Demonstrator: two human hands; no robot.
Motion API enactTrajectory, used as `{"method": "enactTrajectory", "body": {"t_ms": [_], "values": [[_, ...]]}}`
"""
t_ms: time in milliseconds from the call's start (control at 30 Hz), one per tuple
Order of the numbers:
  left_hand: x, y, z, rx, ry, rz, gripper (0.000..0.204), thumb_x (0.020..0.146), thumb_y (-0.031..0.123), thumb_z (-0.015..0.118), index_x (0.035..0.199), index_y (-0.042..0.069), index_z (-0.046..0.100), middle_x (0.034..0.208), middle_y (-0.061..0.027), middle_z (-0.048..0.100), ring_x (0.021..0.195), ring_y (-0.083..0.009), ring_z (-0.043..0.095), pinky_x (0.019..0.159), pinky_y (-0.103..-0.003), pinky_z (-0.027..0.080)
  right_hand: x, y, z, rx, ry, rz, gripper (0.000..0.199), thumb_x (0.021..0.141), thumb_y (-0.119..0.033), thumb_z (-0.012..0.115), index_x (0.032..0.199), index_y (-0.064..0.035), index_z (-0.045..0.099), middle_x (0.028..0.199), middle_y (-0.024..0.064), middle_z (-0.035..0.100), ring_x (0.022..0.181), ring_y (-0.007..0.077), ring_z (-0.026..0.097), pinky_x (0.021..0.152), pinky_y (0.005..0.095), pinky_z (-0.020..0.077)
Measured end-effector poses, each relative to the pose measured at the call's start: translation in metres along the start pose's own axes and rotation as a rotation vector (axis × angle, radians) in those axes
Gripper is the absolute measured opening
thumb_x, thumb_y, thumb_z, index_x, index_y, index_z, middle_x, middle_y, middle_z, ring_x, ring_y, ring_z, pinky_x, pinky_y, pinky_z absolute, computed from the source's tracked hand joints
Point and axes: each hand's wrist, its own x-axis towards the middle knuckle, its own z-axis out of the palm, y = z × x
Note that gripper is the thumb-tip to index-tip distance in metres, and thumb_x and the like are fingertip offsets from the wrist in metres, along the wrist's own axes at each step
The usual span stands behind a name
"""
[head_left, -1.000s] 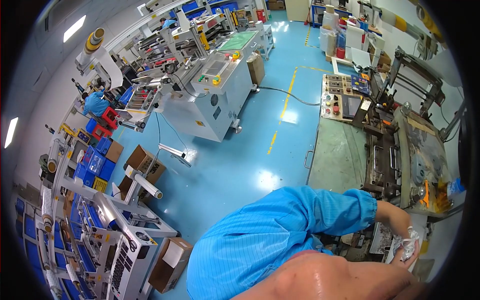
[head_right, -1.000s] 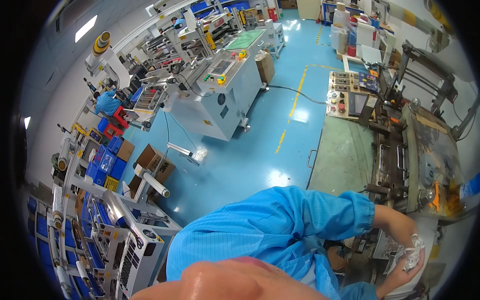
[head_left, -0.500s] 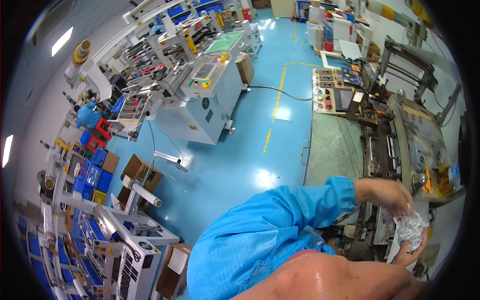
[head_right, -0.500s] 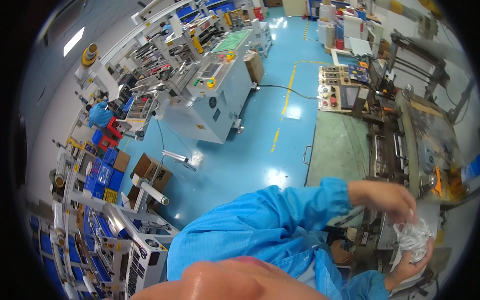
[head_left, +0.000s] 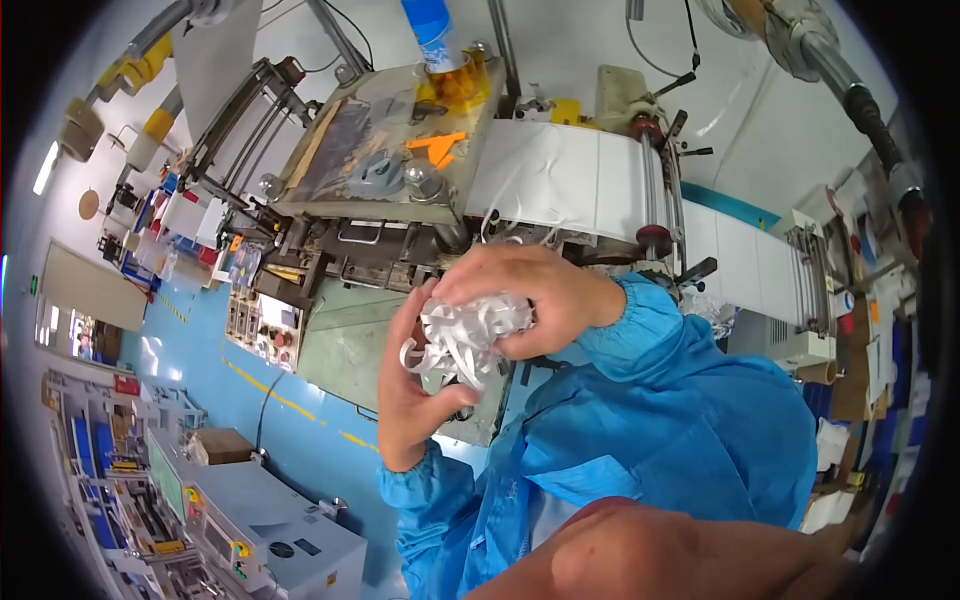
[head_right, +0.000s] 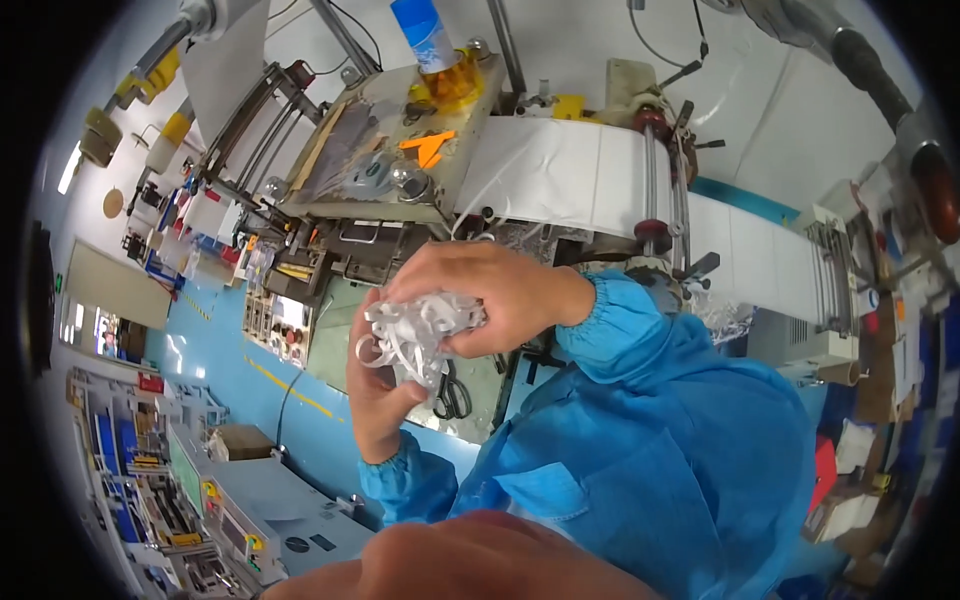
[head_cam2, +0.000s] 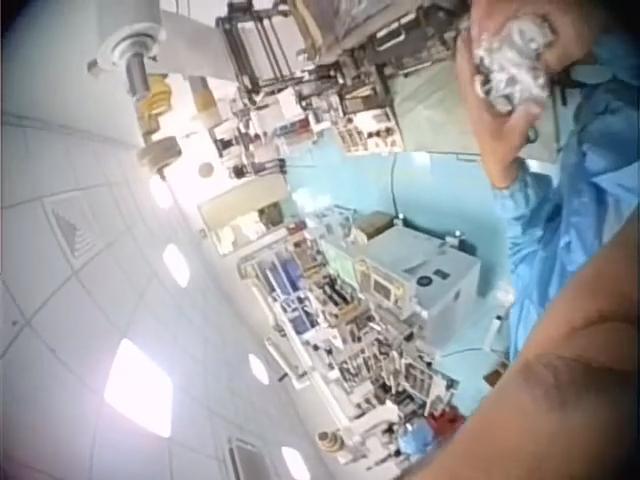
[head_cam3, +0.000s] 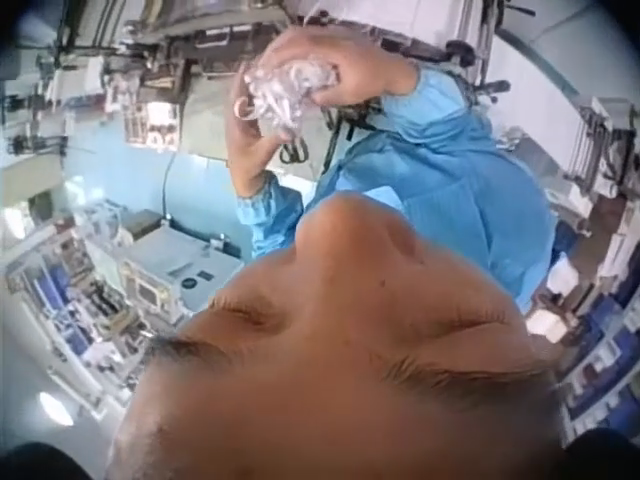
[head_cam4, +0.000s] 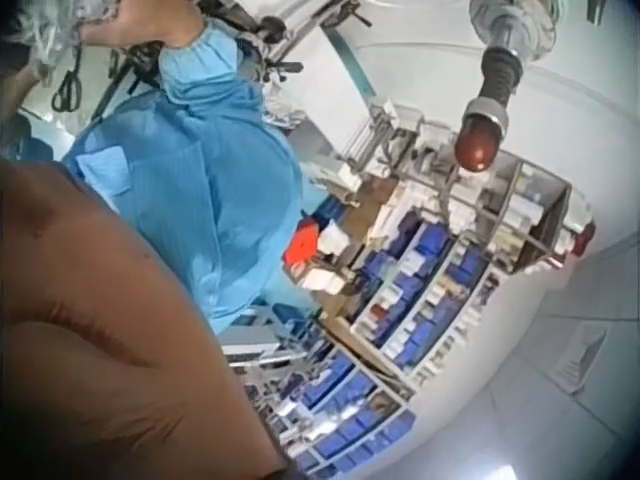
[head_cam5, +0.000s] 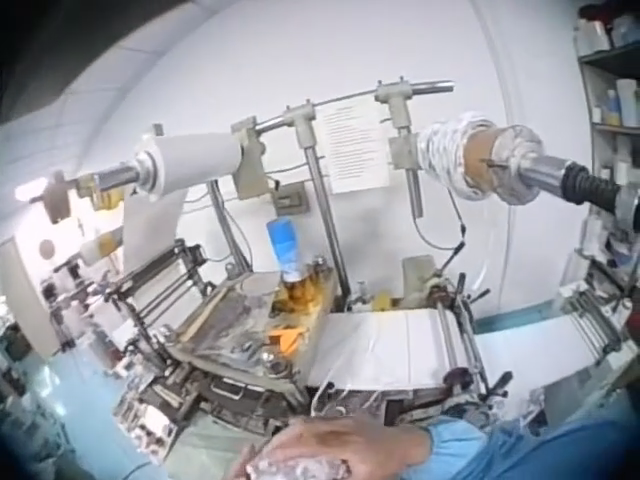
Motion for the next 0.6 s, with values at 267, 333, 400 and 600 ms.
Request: {"method": "enactTrajectory", "body": {"t_ms": [267,333,400,600], "values": [[0.015,-0.029,0.013,0.316,0.012,0.324,0.109,0.051,0.044,0.090,0.137,0.000,0.038,0.136,-0.0164,0.041,0.123,-0.0311,0.045,0.099,-0.041,0.040,-0.014,0.005,0.012,0.046,0.056,0.083,0.071,0.083,-0.035,0.067,0.139,-0.0034,0.035,0.138,0.0207,0.040,0.127,0.0367,0.041,0.103,0.0438,0.0361],[0.019,-0.026,0.009,0.443,0.035,0.353,0.103,0.052,0.040,0.091,0.133,0.000,0.042,0.131,-0.0149,0.044,0.119,-0.0309,0.048,0.095,-0.040,0.043,-0.016,0.006,0.011,0.022,0.065,0.087,0.075,0.086,-0.040,0.065,0.141,-0.0028,0.032,0.141,0.0217,0.036,0.131,0.0365,0.036,0.105,0.0436,0.0334],[0.020,-0.023,0.005,0.463,0.043,0.355,0.097,0.053,0.036,0.091,0.131,0.000,0.044,0.127,-0.0142,0.047,0.115,-0.0301,0.051,0.092,-0.040,0.045,-0.015,0.006,0.010,-0.023,0.076,0.094,0.079,0.086,-0.044,0.065,0.142,-0.0024,0.029,0.145,0.0225,0.029,0.135,0.0362,0.030,0.107,0.0431,0.0298],[0.027,-0.016,0.003,0.390,0.121,0.264,0.062,0.063,0.020,0.087,0.114,0.003,0.055,0.110,-0.0125,0.058,0.100,-0.0269,0.060,0.084,-0.036,0.049,-0.006,-0.001,0.001,0.546,-0.011,0.458,0.104,0.072,-0.048,0.078,0.145,0.0001,0.023,0.148,0.0146,0.029,0.134,0.0256,0.034,0.109,0.0398,0.0295]]}}
